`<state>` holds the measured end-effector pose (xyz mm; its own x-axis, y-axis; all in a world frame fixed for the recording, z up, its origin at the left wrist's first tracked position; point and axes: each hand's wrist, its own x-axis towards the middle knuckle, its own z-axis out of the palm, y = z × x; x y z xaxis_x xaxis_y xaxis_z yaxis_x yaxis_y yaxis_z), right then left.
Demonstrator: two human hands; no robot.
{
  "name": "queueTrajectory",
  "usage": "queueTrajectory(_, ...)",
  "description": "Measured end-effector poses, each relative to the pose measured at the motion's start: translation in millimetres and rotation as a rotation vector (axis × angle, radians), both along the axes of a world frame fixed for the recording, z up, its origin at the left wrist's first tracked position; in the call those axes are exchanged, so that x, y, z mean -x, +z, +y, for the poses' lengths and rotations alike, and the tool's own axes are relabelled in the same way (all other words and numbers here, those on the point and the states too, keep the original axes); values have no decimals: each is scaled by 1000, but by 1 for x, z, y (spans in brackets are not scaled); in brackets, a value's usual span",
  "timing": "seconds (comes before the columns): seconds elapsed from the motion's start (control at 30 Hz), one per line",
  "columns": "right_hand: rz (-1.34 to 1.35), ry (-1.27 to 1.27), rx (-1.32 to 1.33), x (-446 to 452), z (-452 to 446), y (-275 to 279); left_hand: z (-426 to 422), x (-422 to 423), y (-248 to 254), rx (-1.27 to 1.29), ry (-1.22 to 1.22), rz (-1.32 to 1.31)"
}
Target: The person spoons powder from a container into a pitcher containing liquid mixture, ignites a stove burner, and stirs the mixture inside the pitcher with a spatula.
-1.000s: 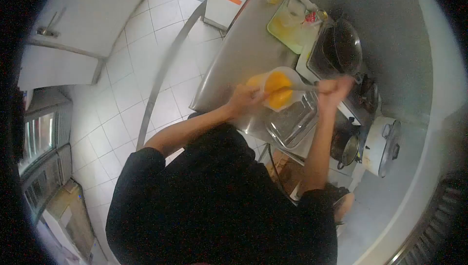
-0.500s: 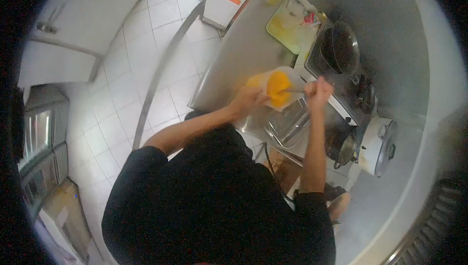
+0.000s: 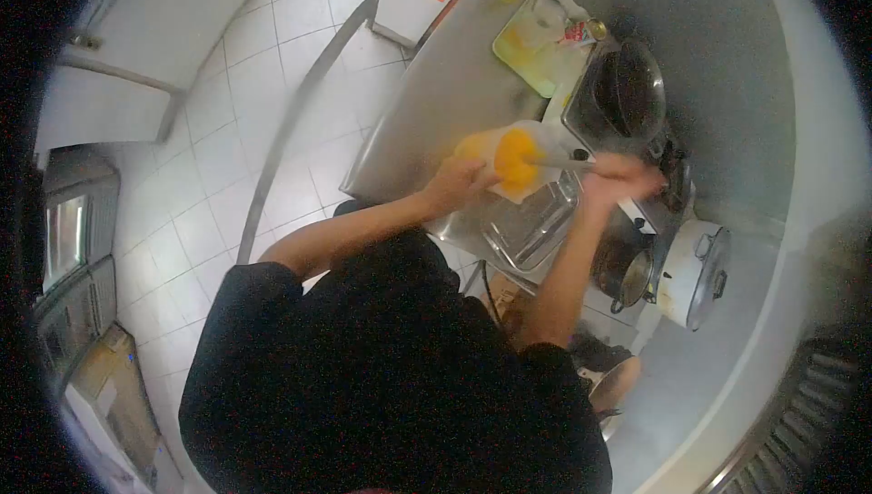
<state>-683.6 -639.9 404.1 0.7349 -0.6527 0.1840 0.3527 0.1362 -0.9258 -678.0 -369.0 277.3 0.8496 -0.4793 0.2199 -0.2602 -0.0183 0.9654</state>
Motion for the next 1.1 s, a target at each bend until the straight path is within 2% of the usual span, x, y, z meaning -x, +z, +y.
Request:
queueTrajectory(0.1, 125, 73, -171, 9, -6, 27, 2, -6, -5, 31, -5, -31)
queueTrajectory(0.13, -328, 96, -213, 13, -6, 43, -4, -5, -6, 53, 1, -30)
queueTrajectory(0.27, 127, 268, -193, 19, -16, -3, -5, -9, -4, 51, 5, -69)
queueTrajectory(0.37, -332, -15, -417, 20, -29, 17, -11, -4, -4, 29, 45, -93)
queueTrajectory(0.4, 90, 180, -185, 13, -21, -8, -8, -4, -5, 10, 44, -119)
queueTrajectory(0.5, -264, 114, -562, 25, -26, 45, -12, -6, -6, 83, 50, -98)
queueTrajectory(0.53, -93, 101, -424, 18, -17, 36, -15, -6, -6, 82, 69, -115)
queueTrajectory(0.63, 363, 26, -23, 5, 46, -39, -12, -10, -11, 62, 58, -193)
queueTrajectory(0.67, 199, -146, 296, 11, 24, -67, -17, -10, -17, 73, 74, -217)
queueTrajectory(0.77, -331, -38, -128, 18, 37, -3, -20, -3, -20, 83, 82, -189)
queueTrajectory(0.9, 125, -305, 392, -25, 43, 18, -12, -8, -9, 66, -2, -116)
queueTrajectory(0.97, 178, 245, 568, -34, 61, 11, -12, -8, -9, 72, 10, -137)
queueTrajectory(1.03, 148, 576, 940, -27, 76, -15, -15, -10, -9, 71, 13, -138)
queueTrajectory(1.1, 336, 405, 931, -3, 79, -49, -12, -8, -9, 45, -6, -112)
